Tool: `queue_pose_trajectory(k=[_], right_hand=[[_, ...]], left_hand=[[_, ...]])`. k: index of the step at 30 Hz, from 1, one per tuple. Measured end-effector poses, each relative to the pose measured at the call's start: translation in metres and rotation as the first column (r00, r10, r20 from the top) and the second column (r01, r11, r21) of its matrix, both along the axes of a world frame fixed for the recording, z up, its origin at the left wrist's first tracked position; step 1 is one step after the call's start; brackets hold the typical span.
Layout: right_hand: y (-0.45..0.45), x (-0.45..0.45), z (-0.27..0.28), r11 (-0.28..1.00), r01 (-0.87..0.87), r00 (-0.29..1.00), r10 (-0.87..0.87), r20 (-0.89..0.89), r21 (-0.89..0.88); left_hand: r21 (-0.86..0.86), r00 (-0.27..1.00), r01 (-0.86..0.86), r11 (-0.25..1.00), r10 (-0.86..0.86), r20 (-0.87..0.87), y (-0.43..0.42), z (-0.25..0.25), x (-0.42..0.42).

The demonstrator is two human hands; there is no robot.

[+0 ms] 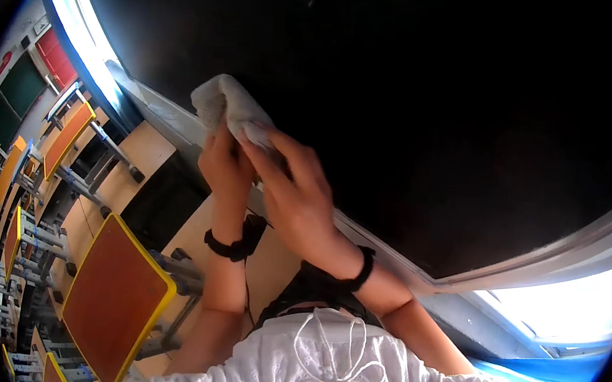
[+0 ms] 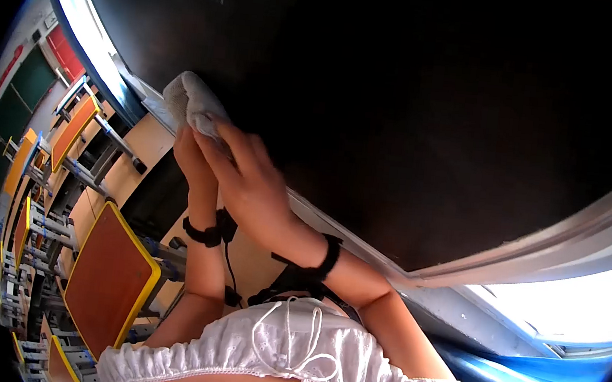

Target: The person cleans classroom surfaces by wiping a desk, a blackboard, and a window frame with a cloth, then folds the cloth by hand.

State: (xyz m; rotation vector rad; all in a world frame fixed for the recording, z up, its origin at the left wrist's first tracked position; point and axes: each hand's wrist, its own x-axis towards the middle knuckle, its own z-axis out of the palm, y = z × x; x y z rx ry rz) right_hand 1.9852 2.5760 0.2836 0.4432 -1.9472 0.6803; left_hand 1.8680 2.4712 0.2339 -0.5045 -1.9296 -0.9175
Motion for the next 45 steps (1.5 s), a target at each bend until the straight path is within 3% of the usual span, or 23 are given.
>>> queue_pose_trajectory(k=[1,2,5,6,9,12,16,20,24,26,29,30,35,42,45], right_hand=[[-0.009,-0.014,-0.001,1.000,0.011,1.000,-0.011,-0.004,0.024],[-0.018,-0.030,-0.006,0.998,0.024,1.000,-0.023,-0.009,0.050],[-0.038,-0.062,0.000,0.998,0.022,0.999,-0.020,-0.028,0.061],[-0.043,-0.070,0.003,0.999,0.013,0.999,-0.012,-0.033,0.052],[-0.053,-0.088,0.013,0.998,0.039,0.999,-0.036,-0.039,0.055],[-0.052,-0.086,0.023,0.999,0.015,1.000,-0.015,0.006,0.045],[-0.030,-0.052,0.028,1.000,-0.002,1.000,0.002,0.004,0.001],[-0.008,0.021,0.025,0.996,-0.036,0.999,0.038,0.025,-0.084],[0.023,0.063,-0.009,0.998,0.017,1.000,-0.016,0.018,-0.052],[0.028,0.076,-0.029,0.999,0.023,0.997,-0.019,0.078,-0.048],[0.029,0.090,-0.059,0.999,0.019,0.984,-0.012,0.179,-0.039],[0.030,0.093,-0.064,1.000,0.020,0.980,-0.015,0.200,-0.023],[0.036,0.102,-0.077,0.999,0.040,0.964,-0.048,0.260,0.038],[0.045,0.111,-0.053,0.997,0.067,0.991,-0.072,0.109,0.043],[0.053,0.117,-0.037,0.991,0.127,0.992,-0.126,-0.013,0.052]], left_hand=[[-0.001,0.998,-0.049,0.999,0.049,0.035,-0.003,0.006,-0.005],[0.065,0.999,0.030,0.997,-0.027,-0.033,-0.004,0.014,-0.006],[0.137,0.993,-0.027,0.990,0.010,0.120,-0.018,0.009,-0.039],[0.162,0.998,-0.022,0.987,0.013,0.056,-0.019,0.014,-0.044],[0.129,0.996,0.020,0.991,-0.031,0.086,-0.028,0.034,-0.049],[0.260,0.995,0.098,0.961,-0.102,0.003,-0.024,0.043,-0.046],[0.209,0.988,0.145,0.967,-0.154,0.030,-0.015,0.053,-0.028],[0.137,0.944,0.329,0.934,-0.322,-0.074,0.014,0.059,0.033],[0.024,0.890,0.455,0.890,-0.454,-0.040,0.038,0.034,0.071],[0.030,0.856,0.512,0.858,-0.513,0.057,0.037,0.008,0.087],[-0.150,0.831,0.525,0.838,-0.466,0.304,0.023,-0.046,0.093],[-0.172,0.834,0.536,0.827,-0.486,0.259,0.019,-0.058,0.094],[0.019,0.775,0.577,0.816,-0.555,0.301,0.022,-0.080,0.104],[0.041,0.809,0.538,0.842,-0.530,0.256,0.032,-0.037,0.120],[0.016,0.775,0.614,0.790,-0.606,0.180,0.047,-0.005,0.120]])
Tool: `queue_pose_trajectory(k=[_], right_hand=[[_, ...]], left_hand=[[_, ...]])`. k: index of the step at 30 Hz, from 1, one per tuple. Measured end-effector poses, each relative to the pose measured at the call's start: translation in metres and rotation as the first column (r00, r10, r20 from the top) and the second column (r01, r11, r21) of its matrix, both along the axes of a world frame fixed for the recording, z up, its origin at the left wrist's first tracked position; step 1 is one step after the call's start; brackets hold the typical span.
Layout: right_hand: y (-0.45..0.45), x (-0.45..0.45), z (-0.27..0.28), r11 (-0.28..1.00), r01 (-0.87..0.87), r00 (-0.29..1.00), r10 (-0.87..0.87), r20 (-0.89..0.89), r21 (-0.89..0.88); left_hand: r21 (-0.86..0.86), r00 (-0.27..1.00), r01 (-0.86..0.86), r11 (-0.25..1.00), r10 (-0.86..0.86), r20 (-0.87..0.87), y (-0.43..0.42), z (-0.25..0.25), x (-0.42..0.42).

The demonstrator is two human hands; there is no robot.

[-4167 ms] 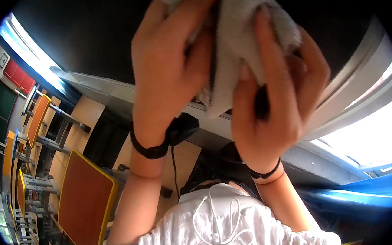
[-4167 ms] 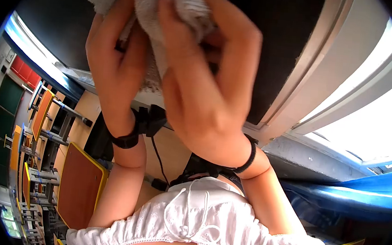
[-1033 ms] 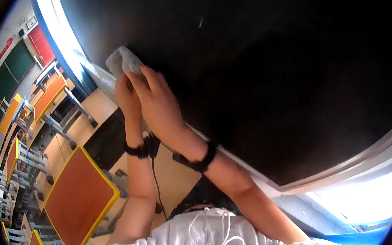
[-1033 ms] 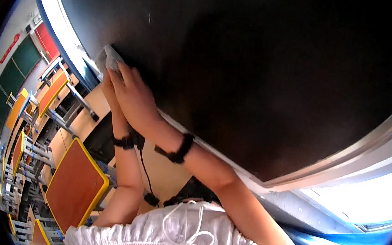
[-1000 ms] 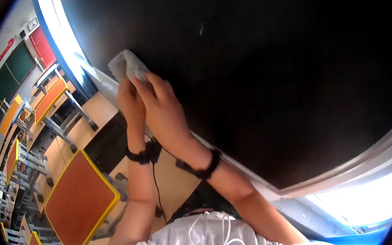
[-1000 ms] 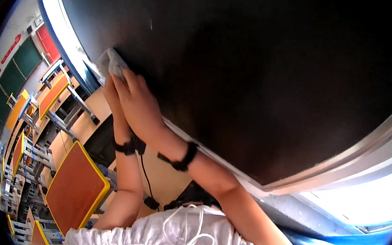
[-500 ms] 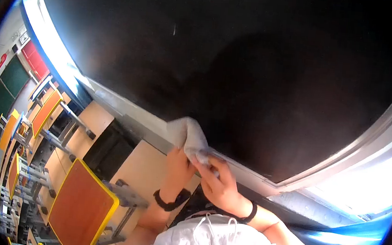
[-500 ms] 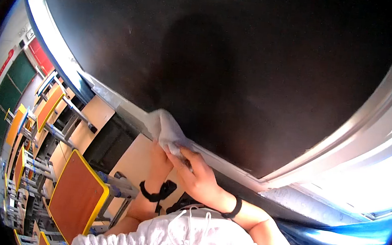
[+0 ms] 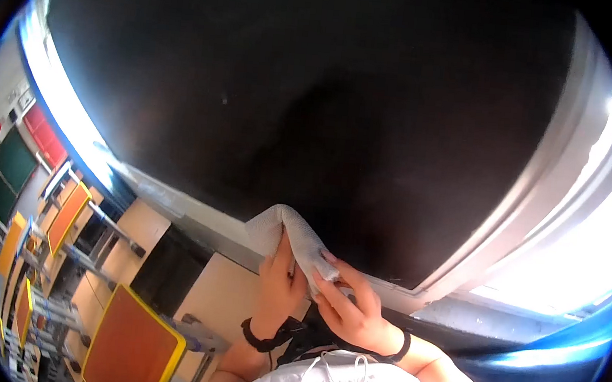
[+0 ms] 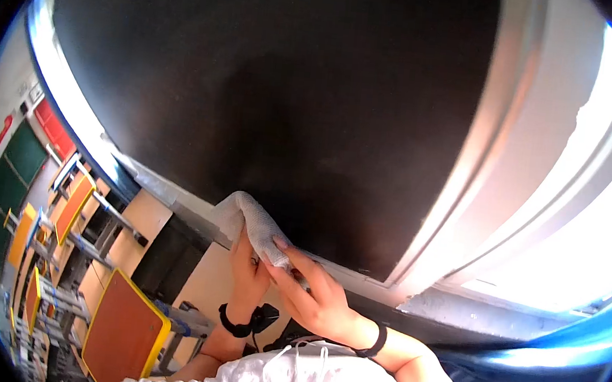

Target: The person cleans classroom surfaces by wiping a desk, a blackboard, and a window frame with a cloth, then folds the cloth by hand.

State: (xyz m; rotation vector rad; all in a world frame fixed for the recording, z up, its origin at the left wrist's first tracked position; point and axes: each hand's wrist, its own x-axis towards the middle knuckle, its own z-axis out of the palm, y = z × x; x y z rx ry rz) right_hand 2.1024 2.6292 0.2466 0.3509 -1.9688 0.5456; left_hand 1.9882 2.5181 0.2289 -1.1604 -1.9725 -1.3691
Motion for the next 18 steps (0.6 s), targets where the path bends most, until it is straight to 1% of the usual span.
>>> queue_pose_trajectory(k=[1,2,3,4,7,8,9,10,12,13,14,15,16,18], right_hand=[[0.001,0.006,0.006,1.000,0.022,0.999,-0.022,-0.027,-0.001],[0.001,0.011,0.010,0.999,0.044,0.998,-0.044,-0.048,-0.004],[0.003,0.012,0.015,0.993,0.115,0.981,-0.116,-0.152,-0.020],[0.005,0.020,0.025,0.987,0.158,0.973,-0.156,-0.171,-0.001],[0.014,0.038,0.033,0.957,0.288,0.925,-0.272,-0.267,0.023],[0.017,0.047,0.036,0.944,0.328,0.917,-0.307,-0.255,0.044],[0.022,0.060,0.037,0.919,0.384,0.902,-0.353,-0.247,0.091],[0.025,0.070,0.037,0.887,0.441,0.884,-0.402,-0.240,0.138],[0.029,0.073,0.031,0.877,0.480,0.854,-0.461,-0.241,0.026],[0.031,0.074,0.028,0.868,0.495,0.840,-0.488,-0.238,-0.031],[0.036,0.081,0.027,0.805,0.593,0.782,-0.582,-0.223,-0.018],[0.039,0.086,0.026,0.761,0.648,0.749,-0.642,-0.164,-0.026],[0.044,0.086,0.020,0.742,0.669,0.728,-0.666,-0.160,-0.045],[0.042,0.090,0.013,0.726,0.686,0.722,-0.687,-0.082,-0.046]], left_hand=[[0.002,0.999,0.042,0.999,-0.042,-0.006,0.002,0.006,0.006],[0.009,0.996,0.065,0.998,-0.064,-0.057,0.005,0.017,0.012],[0.015,0.991,0.088,0.996,-0.086,-0.106,0.010,0.031,0.017],[0.026,0.983,0.111,0.994,-0.106,-0.151,0.016,0.041,0.021],[0.055,0.957,0.272,0.961,-0.264,-0.119,0.030,0.050,0.036],[0.063,0.941,0.327,0.943,-0.319,-0.110,0.035,0.052,0.042],[0.031,0.919,0.386,0.922,-0.381,-0.103,0.038,0.050,0.047],[0.008,0.916,0.385,0.923,-0.380,-0.130,0.041,0.047,0.050],[-0.040,0.905,0.386,0.921,-0.387,-0.178,0.046,0.039,0.058],[0.035,0.878,0.459,0.888,-0.447,-0.173,0.051,0.037,0.059],[0.013,0.872,0.472,0.882,-0.465,-0.153,0.052,0.034,0.061],[-0.007,0.866,0.484,0.875,-0.480,-0.138,0.051,0.032,0.062],[-0.025,0.861,0.494,0.869,-0.493,-0.123,0.051,0.030,0.063],[-0.018,0.859,0.502,0.865,-0.501,-0.103,0.052,0.023,0.066]])
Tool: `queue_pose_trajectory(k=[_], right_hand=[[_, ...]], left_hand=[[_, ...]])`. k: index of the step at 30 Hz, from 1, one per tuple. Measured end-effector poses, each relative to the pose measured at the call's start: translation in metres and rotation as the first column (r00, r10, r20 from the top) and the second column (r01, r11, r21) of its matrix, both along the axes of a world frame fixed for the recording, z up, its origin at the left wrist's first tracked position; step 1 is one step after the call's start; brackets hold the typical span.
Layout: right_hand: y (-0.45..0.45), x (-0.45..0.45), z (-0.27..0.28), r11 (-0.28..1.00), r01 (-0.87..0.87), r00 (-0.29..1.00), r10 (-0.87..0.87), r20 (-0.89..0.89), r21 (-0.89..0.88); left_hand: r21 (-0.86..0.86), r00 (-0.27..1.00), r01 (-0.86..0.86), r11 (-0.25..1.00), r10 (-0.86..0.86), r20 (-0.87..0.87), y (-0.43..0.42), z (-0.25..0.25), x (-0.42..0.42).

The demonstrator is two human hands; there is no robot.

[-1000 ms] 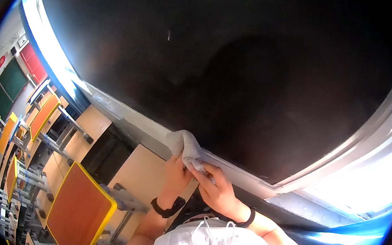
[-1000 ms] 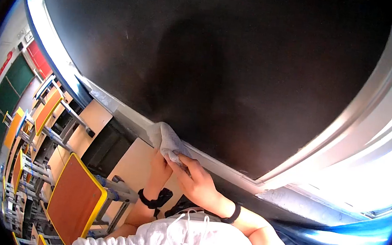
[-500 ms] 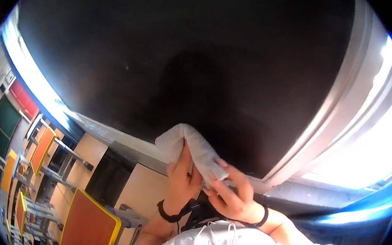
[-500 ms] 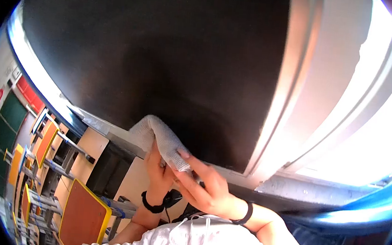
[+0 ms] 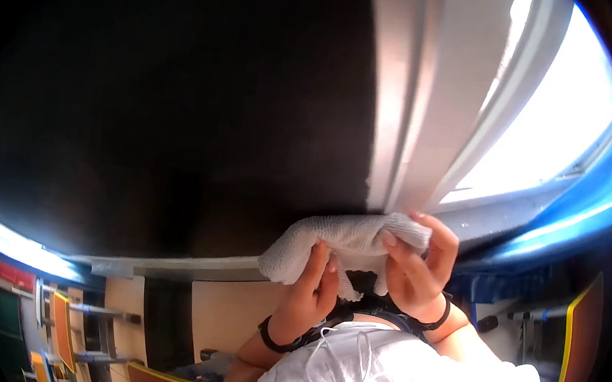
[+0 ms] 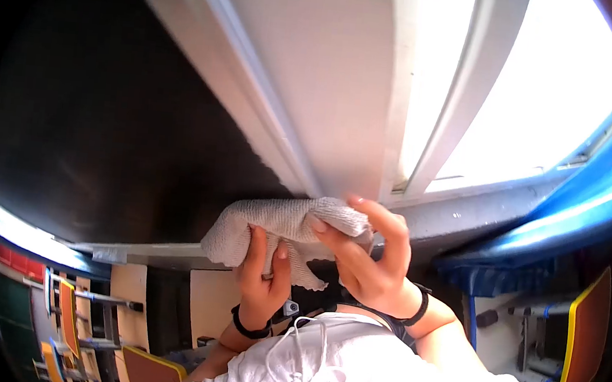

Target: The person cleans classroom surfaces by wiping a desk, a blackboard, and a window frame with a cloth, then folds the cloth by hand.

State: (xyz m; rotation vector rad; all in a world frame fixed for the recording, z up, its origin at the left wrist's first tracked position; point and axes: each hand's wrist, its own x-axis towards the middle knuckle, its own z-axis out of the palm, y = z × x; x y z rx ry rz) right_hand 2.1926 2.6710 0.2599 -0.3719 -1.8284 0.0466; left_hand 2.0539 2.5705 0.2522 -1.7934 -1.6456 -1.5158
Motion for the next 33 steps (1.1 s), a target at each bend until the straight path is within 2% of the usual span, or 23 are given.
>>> queue_pose_trajectory(k=[3,12,15,18,22,26,29,31,33], right_hand=[[-0.007,0.003,-0.005,0.995,-0.025,0.998,0.031,0.059,-0.096],[-0.018,0.003,-0.031,0.959,-0.046,0.997,0.060,0.041,-0.280],[-0.027,0.006,-0.038,0.942,-0.016,0.995,0.048,0.087,-0.335],[-0.035,0.010,-0.048,0.942,0.050,0.990,-0.003,0.141,-0.332],[-0.044,0.025,-0.062,0.888,0.069,0.980,0.024,0.198,-0.454],[-0.048,0.042,-0.071,0.865,0.152,0.963,-0.020,0.270,-0.479],[-0.047,0.054,-0.078,0.856,0.215,0.929,-0.032,0.368,-0.469],[-0.040,0.062,-0.078,0.859,0.239,0.908,-0.032,0.419,-0.454],[-0.027,0.069,-0.080,0.869,0.226,0.918,-0.039,0.395,-0.440]], left_hand=[[-0.021,1.000,0.001,1.000,0.000,0.015,-0.002,-0.014,0.000],[-0.075,0.997,-0.052,0.996,0.048,-0.054,-0.005,-0.040,-0.003],[-0.030,0.993,-0.088,0.996,0.086,-0.086,-0.003,-0.063,-0.004],[-0.050,0.998,-0.033,0.998,0.030,-0.049,-0.004,-0.104,-0.005],[0.010,0.997,0.028,1.000,-0.027,-0.073,0.001,-0.105,0.000],[-0.172,0.986,0.164,0.971,-0.159,0.044,-0.002,-0.129,0.010],[-0.479,0.989,0.149,0.865,-0.140,0.056,0.003,-0.152,0.016],[-0.405,0.986,0.147,0.902,-0.166,-0.012,0.014,-0.162,0.020],[-0.338,0.980,0.156,0.928,-0.189,-0.067,0.025,-0.163,0.027]])
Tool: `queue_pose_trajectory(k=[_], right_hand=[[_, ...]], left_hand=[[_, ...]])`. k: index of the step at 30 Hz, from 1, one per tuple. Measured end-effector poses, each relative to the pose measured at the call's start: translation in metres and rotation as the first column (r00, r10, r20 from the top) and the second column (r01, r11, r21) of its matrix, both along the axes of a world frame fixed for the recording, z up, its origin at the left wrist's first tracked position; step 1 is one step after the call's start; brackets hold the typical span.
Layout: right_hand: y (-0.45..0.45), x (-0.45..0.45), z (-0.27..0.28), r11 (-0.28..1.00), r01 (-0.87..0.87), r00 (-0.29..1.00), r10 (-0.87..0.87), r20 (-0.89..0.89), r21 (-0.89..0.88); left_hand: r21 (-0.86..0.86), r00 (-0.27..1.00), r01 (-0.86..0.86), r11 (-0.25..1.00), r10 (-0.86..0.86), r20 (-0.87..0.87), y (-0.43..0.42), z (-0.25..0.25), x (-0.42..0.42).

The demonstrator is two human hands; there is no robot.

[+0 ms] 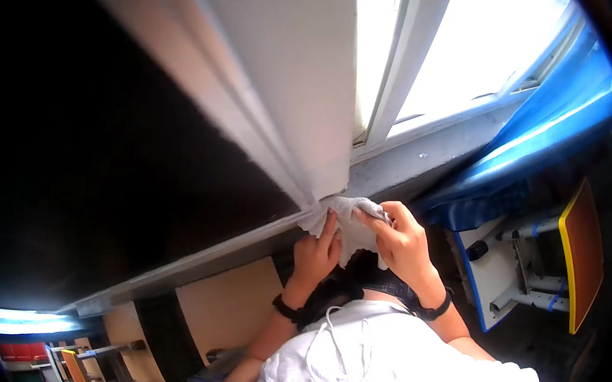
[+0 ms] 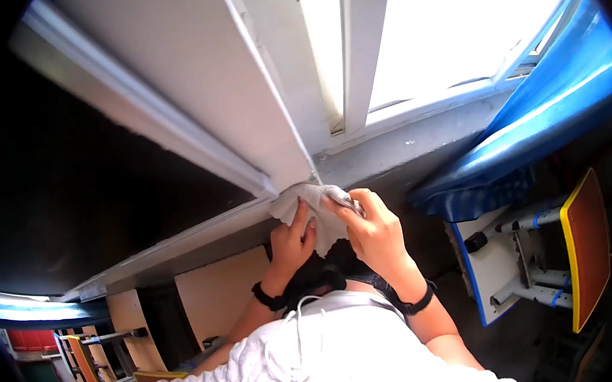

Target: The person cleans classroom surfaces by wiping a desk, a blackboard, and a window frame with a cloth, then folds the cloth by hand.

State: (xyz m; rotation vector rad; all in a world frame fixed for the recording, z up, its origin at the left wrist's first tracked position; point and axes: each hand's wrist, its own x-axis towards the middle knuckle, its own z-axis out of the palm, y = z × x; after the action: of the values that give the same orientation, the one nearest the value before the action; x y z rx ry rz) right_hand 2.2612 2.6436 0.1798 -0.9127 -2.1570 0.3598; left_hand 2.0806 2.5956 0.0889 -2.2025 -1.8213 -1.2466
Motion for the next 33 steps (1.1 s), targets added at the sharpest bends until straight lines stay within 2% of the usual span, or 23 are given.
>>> queue_pose_trajectory(k=[2,5,6,9,10,13,16,19,20,22,25,28,32,33], right_hand=[[0.016,0.011,-0.002,1.000,-0.015,1.000,0.015,-0.008,-0.002],[0.042,0.021,-0.003,0.999,-0.054,0.998,0.054,-0.029,0.004],[0.048,0.026,-0.001,0.998,-0.065,0.998,0.065,-0.015,0.013],[0.068,0.040,-0.002,0.998,-0.063,0.998,0.063,0.001,0.003],[0.073,0.044,-0.005,0.998,-0.058,0.998,0.058,0.004,-0.016],[0.094,0.050,-0.025,0.998,-0.038,0.998,0.040,0.041,-0.044],[0.107,0.049,-0.039,0.999,-0.044,0.999,0.044,0.026,-0.014],[0.112,0.050,-0.038,0.997,-0.078,0.997,0.078,-0.007,0.007],[0.113,0.051,-0.034,0.995,-0.085,0.996,0.085,0.000,0.042],[0.120,0.051,-0.031,0.988,-0.101,0.991,0.110,-0.079,0.118],[0.129,0.049,-0.021,0.984,-0.095,0.975,0.122,-0.184,0.152],[0.141,0.042,-0.015,0.980,-0.085,0.958,0.130,-0.254,0.181],[0.150,0.034,-0.006,0.984,-0.098,0.951,0.136,-0.278,0.146],[0.151,0.035,-0.006,0.983,-0.108,0.952,0.145,-0.270,0.148]], left_hand=[[0.065,1.000,0.019,0.998,-0.018,-0.015,0.010,0.006,0.007],[0.020,1.000,0.021,1.000,-0.021,-0.014,0.017,0.004,0.019],[0.128,1.000,0.030,0.991,-0.030,0.001,0.026,0.006,0.026],[0.071,0.998,0.003,0.997,0.001,-0.060,0.042,0.006,0.044],[-0.027,0.996,-0.054,0.998,0.052,-0.074,0.047,0.004,0.050],[-0.066,0.990,-0.118,0.991,0.112,-0.084,0.069,0.007,0.064],[-0.054,0.987,-0.134,0.990,0.129,-0.097,0.082,0.005,0.075],[-0.056,0.984,-0.177,0.983,0.175,-0.035,0.089,0.009,0.085],[0.010,0.987,-0.161,0.987,0.161,-0.015,0.093,0.011,0.086],[0.139,0.992,-0.127,0.982,0.126,0.016,0.098,0.020,0.086],[0.161,0.990,-0.109,0.981,0.122,-0.073,0.096,0.040,0.085],[0.100,0.987,-0.159,0.982,0.161,-0.007,0.103,0.048,0.082],[0.136,0.969,-0.238,0.962,0.244,-0.026,0.115,0.051,0.081],[0.085,0.965,-0.258,0.962,0.260,-0.020,0.116,0.054,0.081]])
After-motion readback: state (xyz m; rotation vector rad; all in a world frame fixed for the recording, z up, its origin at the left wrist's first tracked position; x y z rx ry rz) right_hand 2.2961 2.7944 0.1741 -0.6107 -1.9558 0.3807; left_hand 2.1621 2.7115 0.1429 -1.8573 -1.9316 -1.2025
